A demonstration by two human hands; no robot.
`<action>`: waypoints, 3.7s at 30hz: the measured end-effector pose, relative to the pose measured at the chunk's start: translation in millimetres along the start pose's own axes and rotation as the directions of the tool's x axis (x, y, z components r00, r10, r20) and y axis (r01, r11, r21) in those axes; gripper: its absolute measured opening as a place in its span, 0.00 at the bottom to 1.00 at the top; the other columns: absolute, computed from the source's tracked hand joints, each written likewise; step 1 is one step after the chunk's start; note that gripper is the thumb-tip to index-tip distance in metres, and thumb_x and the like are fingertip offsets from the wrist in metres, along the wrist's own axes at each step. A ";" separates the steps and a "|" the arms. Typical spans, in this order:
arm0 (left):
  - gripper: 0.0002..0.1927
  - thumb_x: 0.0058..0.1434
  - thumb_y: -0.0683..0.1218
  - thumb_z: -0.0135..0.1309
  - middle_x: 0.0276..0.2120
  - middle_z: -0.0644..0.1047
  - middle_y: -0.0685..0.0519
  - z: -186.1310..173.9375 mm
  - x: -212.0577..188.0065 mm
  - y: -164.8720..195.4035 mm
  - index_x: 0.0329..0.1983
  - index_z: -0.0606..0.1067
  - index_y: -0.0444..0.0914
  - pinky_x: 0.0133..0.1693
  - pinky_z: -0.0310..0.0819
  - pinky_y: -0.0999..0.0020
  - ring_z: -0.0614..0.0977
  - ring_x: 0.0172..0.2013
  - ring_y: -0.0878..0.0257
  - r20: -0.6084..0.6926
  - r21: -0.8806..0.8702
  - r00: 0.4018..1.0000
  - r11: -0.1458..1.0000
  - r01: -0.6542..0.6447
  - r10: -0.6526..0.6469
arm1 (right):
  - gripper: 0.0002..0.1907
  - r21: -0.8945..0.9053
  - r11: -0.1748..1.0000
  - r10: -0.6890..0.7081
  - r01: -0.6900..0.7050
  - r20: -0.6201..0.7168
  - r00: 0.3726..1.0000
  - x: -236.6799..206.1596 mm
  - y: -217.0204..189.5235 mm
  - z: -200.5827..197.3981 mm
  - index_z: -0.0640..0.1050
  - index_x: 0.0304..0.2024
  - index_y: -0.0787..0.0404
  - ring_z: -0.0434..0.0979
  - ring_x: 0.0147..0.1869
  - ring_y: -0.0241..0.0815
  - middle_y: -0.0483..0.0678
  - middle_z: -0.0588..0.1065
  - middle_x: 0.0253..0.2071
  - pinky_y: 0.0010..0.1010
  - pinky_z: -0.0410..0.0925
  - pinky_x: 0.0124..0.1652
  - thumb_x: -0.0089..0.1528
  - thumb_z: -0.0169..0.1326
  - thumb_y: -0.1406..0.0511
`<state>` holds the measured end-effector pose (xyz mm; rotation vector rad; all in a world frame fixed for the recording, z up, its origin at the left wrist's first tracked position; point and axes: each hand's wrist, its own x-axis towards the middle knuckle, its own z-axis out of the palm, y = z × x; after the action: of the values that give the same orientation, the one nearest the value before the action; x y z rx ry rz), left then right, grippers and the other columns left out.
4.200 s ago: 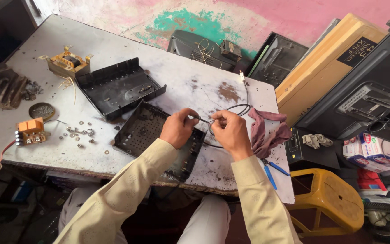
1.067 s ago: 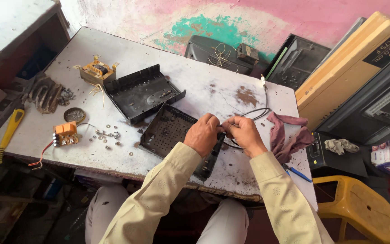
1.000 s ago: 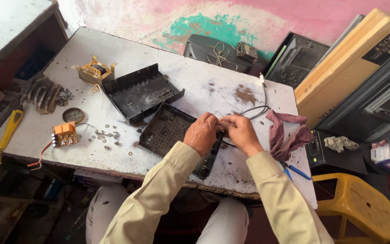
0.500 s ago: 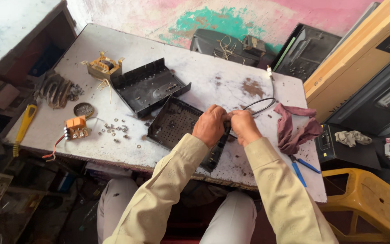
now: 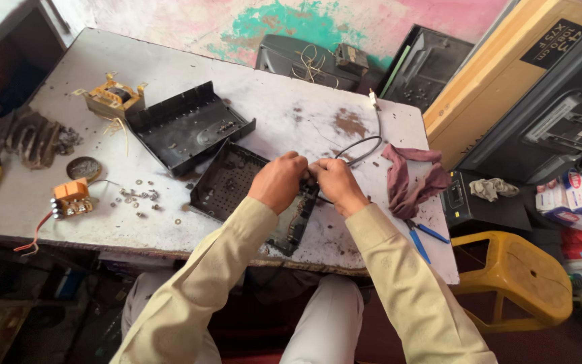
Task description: The person repairs an electronic device at a workbench, using a screwdriver to unscrew and reposition its black casing while handling internal wires and components. They briefly reach to a side table for parts, then continue working on the enclosure with the screwdriver and pliers.
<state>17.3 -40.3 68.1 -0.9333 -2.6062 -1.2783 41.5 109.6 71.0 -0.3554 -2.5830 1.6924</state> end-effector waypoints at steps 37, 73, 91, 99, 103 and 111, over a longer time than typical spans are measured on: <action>0.05 0.61 0.37 0.58 0.24 0.79 0.52 4.1 5.8 4.7 0.30 0.76 0.30 0.29 0.74 0.71 0.78 0.26 0.69 -0.159 -0.760 0.891 0.629 0.165 -0.426 | 0.04 0.390 0.910 -0.159 0.143 0.011 0.987 1.9 15.0 7.6 0.79 0.33 0.68 0.81 0.33 0.35 0.50 0.80 0.31 0.28 0.77 0.36 0.62 0.61 0.72; 0.09 0.69 0.42 0.46 0.32 0.78 0.50 -21.4 25.6 8.5 0.39 0.74 0.31 0.35 0.74 0.65 0.78 0.32 0.61 0.257 -0.958 0.822 -0.025 0.284 -0.508 | 0.07 0.169 0.930 -0.323 0.327 -0.054 0.945 -9.1 -16.0 26.9 0.75 0.41 0.70 0.79 0.39 0.33 0.51 0.80 0.37 0.24 0.74 0.40 0.61 0.57 0.74; 0.11 0.62 0.45 0.59 0.25 0.83 0.49 -38.4 19.8 13.9 0.37 0.83 0.30 0.29 0.76 0.72 0.82 0.26 0.68 -0.043 -0.658 0.914 0.700 0.278 -0.403 | 0.15 -0.729 0.684 -0.271 -0.016 -0.275 0.922 -32.6 -27.6 65.3 0.82 0.27 0.63 0.81 0.39 0.57 0.59 0.80 0.31 0.47 0.70 0.43 0.55 0.61 0.57; 0.15 0.68 0.45 0.51 0.19 0.73 0.53 -53.5 37.1 19.0 0.31 0.76 0.29 0.23 0.73 0.67 0.77 0.19 0.62 0.024 -0.914 0.821 0.320 0.250 -0.571 | 0.12 -0.682 0.661 -0.570 0.314 -0.183 0.801 -37.6 -16.1 78.3 0.80 0.25 0.60 0.77 0.45 0.51 0.50 0.78 0.30 0.52 0.59 0.53 0.62 0.54 0.64; 0.13 0.69 0.41 0.47 0.19 0.69 0.55 -69.6 56.5 20.4 0.29 0.74 0.32 0.22 0.69 0.70 0.66 0.16 0.67 0.134 -0.976 0.712 0.032 0.215 -0.689 | 0.10 -0.600 0.689 -0.614 0.406 -0.187 0.766 -38.4 -7.0 77.4 0.79 0.27 0.60 0.75 0.50 0.52 0.50 0.77 0.39 0.48 0.61 0.50 0.63 0.54 0.65; 0.09 0.65 0.41 0.38 0.20 0.68 0.55 -92.5 83.7 24.8 0.29 0.67 0.39 0.20 0.51 0.70 0.60 0.15 0.66 0.445 -0.885 0.489 -0.454 0.108 -0.750 | 0.08 -0.565 0.772 -0.499 0.291 -0.255 0.828 -40.7 -2.3 81.9 0.80 0.26 0.58 0.73 0.50 0.52 0.47 0.76 0.41 0.48 0.61 0.50 0.60 0.53 0.69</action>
<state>-52.9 -57.1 172.8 1.0942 -0.8318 -3.2647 68.3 26.5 43.7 -0.1068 -2.5018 0.6954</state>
